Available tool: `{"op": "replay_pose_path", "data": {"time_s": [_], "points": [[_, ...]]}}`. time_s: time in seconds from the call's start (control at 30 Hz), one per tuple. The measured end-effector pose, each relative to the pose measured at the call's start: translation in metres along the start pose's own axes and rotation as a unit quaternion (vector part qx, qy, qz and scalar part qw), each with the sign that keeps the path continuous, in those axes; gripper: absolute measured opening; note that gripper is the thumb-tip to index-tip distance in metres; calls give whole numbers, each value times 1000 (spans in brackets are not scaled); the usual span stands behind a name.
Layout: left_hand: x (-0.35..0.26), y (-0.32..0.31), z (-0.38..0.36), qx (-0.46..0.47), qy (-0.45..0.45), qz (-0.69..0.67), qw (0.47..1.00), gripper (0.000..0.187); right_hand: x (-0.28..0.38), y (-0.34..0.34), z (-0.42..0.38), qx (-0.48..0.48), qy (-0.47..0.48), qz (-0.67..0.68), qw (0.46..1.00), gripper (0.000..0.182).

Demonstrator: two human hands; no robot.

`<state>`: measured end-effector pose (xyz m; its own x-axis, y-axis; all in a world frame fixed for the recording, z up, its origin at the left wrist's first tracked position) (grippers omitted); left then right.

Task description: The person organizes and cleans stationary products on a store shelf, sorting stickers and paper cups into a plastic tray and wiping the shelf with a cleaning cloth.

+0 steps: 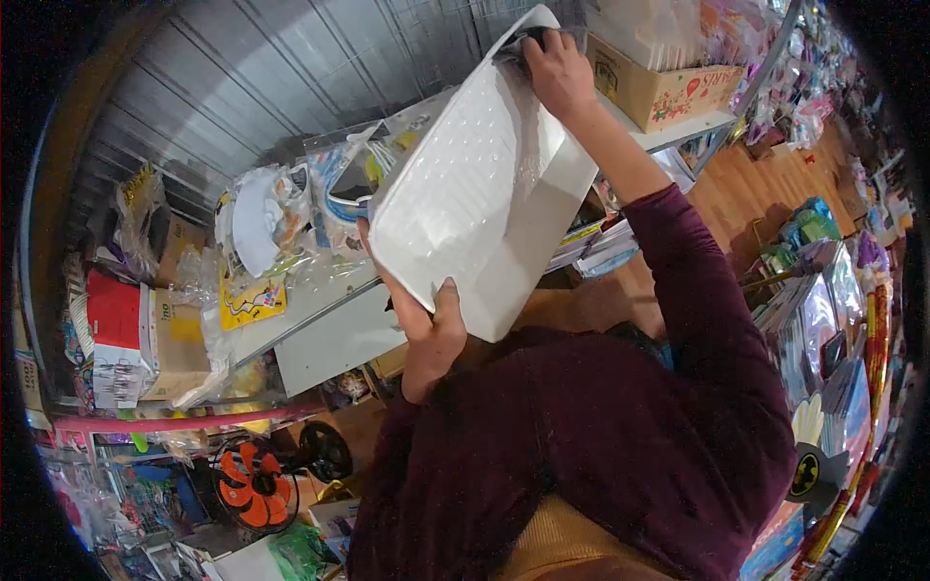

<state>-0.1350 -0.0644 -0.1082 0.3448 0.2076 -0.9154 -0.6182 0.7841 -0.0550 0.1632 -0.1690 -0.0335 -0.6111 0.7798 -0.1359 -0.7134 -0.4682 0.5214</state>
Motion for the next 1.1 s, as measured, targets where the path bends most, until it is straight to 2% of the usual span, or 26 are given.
{"op": "replay_pose_path", "data": {"time_s": [0.27,0.33,0.37,0.4,0.43,0.6,0.67,0.8,0.87,0.93,1.0,1.03,1.1], "points": [[-10,-4,-2,-7,13,-8,1000,65,-5,-10,-62,165,-62,13,984,28],[-9,-6,-3,-7,15,39,999,65,-11,-12,-82,158,-59,25,985,26],[-8,-6,-2,-7,16,39,999,65,-13,-12,-93,193,-74,42,977,24],[-4,-4,0,-29,32,-18,999,63,-13,-11,-100,227,-89,58,968,22],[0,-6,2,-53,47,-78,994,62,-15,-7,-102,217,-105,64,968,23],[-7,-11,11,-42,11,-58,997,57,3,10,-107,229,-104,103,962,18],[-5,-11,13,-62,-4,-91,994,56,31,27,-116,292,-84,202,931,24],[-6,-16,11,-68,-28,-74,995,56,92,76,-132,291,-41,289,911,27],[-7,-18,13,-47,-32,-74,996,56,126,91,-147,278,37,403,871,26],[1,-16,8,-60,-58,-37,996,55,151,108,-154,329,61,431,838,24],[1,-15,9,-79,-50,-91,991,55,147,109,-150,315,57,442,838,22],[4,-14,10,-85,-36,-121,988,53,145,108,-150,336,82,453,822,21],[6,-7,10,-88,-23,-78,993,53,137,115,-150,359,106,469,800,21]]}}
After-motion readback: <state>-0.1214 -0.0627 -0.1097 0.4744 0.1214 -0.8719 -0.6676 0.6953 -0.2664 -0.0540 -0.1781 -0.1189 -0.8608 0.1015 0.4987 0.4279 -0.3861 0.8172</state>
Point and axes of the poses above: each hand's wrist, its own z-axis towards the middle knuckle, its own y-axis out of the back of the hand, x = y × z, the point moved 5 cm from there along z, towards the middle knuckle, and after that the axes turned 5 degrees about -z, right-handed, at the moved point
